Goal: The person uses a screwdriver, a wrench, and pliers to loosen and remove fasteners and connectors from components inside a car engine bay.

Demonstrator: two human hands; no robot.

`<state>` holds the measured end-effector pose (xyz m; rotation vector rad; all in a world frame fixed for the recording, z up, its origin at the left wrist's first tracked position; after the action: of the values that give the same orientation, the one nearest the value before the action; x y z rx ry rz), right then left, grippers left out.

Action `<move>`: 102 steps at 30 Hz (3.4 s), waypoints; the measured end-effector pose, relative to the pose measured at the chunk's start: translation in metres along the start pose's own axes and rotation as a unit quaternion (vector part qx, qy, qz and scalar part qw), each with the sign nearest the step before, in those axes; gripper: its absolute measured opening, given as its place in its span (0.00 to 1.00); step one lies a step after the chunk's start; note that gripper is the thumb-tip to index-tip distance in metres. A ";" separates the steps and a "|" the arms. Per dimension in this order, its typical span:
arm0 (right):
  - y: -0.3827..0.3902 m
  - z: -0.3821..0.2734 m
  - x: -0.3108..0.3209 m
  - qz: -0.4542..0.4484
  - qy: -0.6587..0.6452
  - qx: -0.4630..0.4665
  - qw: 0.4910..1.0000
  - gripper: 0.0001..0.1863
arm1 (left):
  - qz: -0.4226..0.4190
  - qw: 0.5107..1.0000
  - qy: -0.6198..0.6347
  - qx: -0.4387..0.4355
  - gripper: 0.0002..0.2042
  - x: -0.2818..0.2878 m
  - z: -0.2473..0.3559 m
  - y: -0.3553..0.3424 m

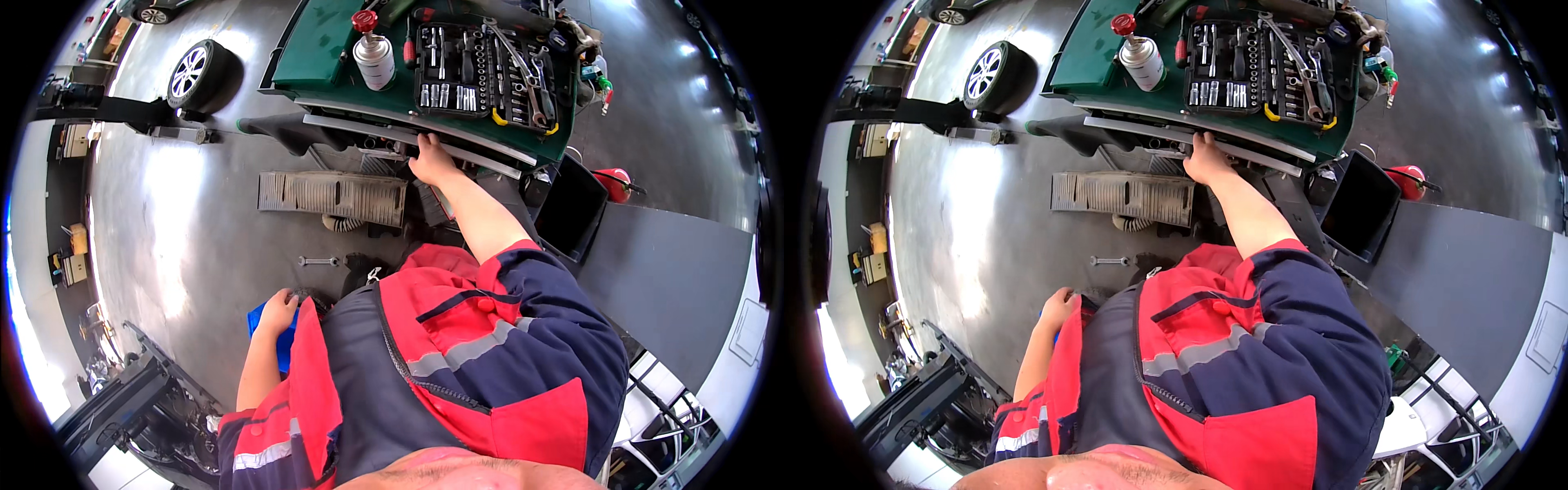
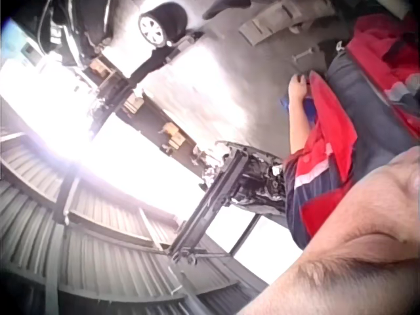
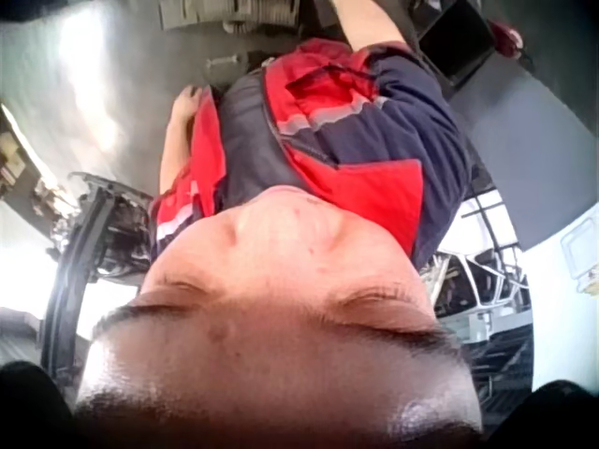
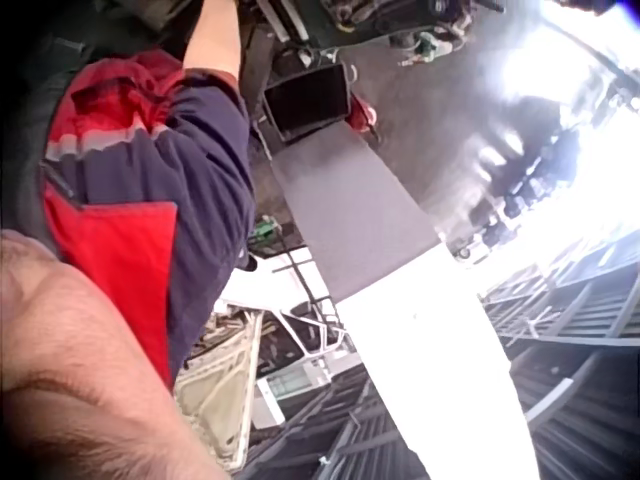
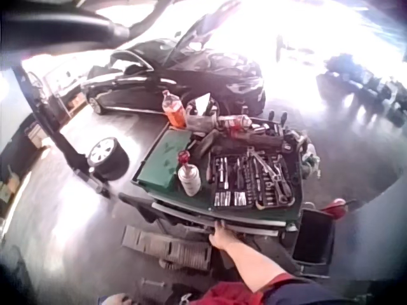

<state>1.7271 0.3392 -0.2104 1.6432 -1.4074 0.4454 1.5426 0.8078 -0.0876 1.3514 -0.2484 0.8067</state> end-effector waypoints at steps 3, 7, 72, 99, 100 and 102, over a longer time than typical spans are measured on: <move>-0.013 0.000 0.004 -0.073 0.007 -0.005 0.997 0.30 | -0.016 0.999 0.015 -0.037 0.21 -0.016 -0.018 -0.010; 0.000 -0.037 0.012 -0.155 0.067 0.045 0.985 0.23 | -0.041 0.993 0.102 0.029 0.23 -0.059 -0.098 -0.012; 0.259 -0.242 0.135 -0.187 -0.446 0.278 0.830 0.14 | -0.011 0.781 0.078 -0.620 0.16 0.158 0.251 0.110; 0.715 -0.106 -0.046 0.467 -0.702 -0.035 0.536 0.18 | -0.287 0.396 -0.235 -0.840 0.11 -0.213 0.303 0.373; 0.742 -0.095 -0.053 0.493 -0.669 -0.067 0.552 0.17 | -0.463 0.529 -0.238 -0.670 0.12 -0.247 0.307 0.374; 0.789 -0.083 -0.057 0.543 -0.590 -0.130 0.582 0.17 | -0.581 0.605 -0.252 -0.482 0.13 -0.295 0.302 0.397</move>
<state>1.0086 0.4807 0.1006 0.4178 -3.2631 -0.3897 1.1631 0.4190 0.1131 0.3846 -0.1363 -0.8156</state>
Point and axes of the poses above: each hand's wrist, its own y-axis away from the middle knuckle, its own x-axis out of the back of the hand, z = x × y, the point moved 6 cm from there along -y, towards the middle knuckle, and after that the axes turned 6 degrees about -z, right-handed, at the moved point
